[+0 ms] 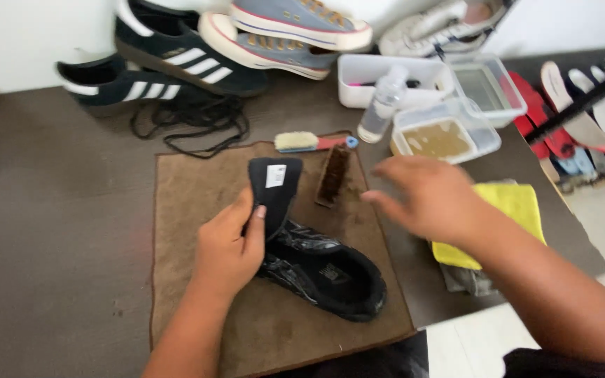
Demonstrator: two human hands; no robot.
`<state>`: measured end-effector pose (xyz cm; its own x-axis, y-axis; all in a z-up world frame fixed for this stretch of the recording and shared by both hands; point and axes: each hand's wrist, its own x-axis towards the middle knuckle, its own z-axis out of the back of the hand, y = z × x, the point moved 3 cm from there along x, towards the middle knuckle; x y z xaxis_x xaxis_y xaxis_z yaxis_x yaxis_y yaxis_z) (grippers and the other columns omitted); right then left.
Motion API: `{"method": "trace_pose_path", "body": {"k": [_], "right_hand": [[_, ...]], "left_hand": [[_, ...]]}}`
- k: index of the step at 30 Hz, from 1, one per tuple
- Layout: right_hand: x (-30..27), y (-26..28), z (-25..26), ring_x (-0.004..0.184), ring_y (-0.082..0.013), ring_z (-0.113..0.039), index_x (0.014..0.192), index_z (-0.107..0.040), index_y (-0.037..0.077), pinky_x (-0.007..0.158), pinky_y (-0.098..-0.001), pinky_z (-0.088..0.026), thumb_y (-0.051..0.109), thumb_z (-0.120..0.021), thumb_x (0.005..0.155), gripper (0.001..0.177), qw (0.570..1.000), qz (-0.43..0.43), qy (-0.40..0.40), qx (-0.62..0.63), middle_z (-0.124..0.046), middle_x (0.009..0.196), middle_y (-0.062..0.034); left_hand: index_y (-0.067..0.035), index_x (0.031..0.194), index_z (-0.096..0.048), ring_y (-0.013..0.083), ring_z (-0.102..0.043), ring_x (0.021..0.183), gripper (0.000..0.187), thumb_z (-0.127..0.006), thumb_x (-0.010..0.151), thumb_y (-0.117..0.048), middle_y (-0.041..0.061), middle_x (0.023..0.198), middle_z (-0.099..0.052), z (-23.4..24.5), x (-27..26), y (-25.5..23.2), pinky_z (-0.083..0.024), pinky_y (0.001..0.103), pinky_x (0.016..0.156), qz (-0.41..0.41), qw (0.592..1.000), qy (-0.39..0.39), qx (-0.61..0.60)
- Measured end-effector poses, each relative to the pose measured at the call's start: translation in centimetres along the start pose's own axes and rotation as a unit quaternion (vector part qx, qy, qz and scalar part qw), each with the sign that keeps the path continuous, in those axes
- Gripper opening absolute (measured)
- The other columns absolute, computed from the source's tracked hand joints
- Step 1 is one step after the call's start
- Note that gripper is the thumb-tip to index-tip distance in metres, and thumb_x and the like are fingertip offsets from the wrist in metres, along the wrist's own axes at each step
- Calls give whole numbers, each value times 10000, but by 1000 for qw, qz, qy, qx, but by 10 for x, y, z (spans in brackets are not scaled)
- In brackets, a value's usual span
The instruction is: The person cleans a black sneaker by first wiping it with a yellow cloth, then spraying a clear liquid onto a brush and scrubbing the shoe's upper and side panels. The person repeatedly dips the brush into a container of cleaning solution and scrubs the shoe, then wipes the shoe again with the yellow cloth.
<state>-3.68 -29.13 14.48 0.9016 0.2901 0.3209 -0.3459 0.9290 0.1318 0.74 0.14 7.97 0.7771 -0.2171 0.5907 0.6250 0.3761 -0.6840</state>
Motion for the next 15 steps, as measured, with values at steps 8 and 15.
{"method": "trace_pose_path", "body": {"k": [8, 15], "right_hand": [[-116, -123, 20, 1205, -292, -635, 1288, -673, 200, 943, -476, -508, 641, -579, 874, 611, 883, -443, 123, -97, -709, 1268, -10], [-150, -153, 6, 1519, -196, -326, 1562, -395, 237, 1241, -563, -138, 470, -662, 817, 825, 937, -301, 174, -40, -397, 1621, -56]], "left_hand": [[57, 1268, -702, 316, -539, 606, 320, -676, 1017, -141, 164, 711, -566, -4, -20, 33, -439, 441, 615, -63, 983, 13, 169], [112, 1329, -736, 254, -594, 677, 367, -705, 1047, -121, 198, 751, -615, 1, -21, 33, -464, 406, 692, -2, 979, 5, 202]]}}
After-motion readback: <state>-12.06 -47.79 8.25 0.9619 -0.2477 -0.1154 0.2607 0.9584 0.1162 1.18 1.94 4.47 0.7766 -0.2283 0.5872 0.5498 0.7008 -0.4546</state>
